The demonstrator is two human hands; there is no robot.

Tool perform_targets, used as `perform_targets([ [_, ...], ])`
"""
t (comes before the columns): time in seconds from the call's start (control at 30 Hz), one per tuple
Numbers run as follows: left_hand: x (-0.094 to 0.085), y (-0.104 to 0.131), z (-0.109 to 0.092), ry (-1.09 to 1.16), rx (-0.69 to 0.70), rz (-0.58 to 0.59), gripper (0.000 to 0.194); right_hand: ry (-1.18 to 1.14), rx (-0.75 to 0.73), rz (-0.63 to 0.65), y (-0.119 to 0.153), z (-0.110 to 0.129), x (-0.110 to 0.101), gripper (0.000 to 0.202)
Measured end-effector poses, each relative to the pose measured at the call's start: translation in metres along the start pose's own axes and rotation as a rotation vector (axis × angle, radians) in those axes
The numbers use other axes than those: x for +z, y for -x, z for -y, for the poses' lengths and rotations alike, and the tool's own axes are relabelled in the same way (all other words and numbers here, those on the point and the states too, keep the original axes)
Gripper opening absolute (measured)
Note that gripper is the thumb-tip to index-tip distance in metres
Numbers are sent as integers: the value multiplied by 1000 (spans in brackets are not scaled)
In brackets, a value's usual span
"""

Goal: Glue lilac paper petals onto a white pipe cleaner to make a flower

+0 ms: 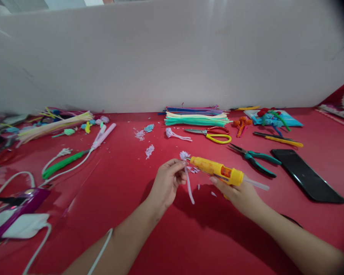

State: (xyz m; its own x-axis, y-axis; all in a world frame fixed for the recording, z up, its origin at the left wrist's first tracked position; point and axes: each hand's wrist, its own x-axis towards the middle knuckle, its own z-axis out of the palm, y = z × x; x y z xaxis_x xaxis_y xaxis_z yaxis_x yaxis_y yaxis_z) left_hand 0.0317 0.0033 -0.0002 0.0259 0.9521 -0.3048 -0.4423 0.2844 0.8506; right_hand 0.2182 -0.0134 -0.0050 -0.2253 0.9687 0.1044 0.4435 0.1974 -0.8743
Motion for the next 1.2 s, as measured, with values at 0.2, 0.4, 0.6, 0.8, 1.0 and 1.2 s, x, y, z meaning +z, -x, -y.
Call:
perform_targets([
  [0.2,0,0,1,-5,-7,8,12,-20,0,-11,0,0,1,29],
  [0.4,0,0,0,-15,-4,8,13,-16,20,-8,0,1,1,31],
  [0.6,-1,-1,1,-4,-3,4,14,-32,33,-2,1,2,1,30],
  [0.8,0,-1,0,-2,-1,4,12,-33,37,-7,0,4,1,30],
  [1.0,1,1,-1,-6,-3,-5,12,-16,13,-11,0,4,1,28],
  [1.2,1,1,-1,-7,7,-1,12,30,35,-29,0,4,1,31],
])
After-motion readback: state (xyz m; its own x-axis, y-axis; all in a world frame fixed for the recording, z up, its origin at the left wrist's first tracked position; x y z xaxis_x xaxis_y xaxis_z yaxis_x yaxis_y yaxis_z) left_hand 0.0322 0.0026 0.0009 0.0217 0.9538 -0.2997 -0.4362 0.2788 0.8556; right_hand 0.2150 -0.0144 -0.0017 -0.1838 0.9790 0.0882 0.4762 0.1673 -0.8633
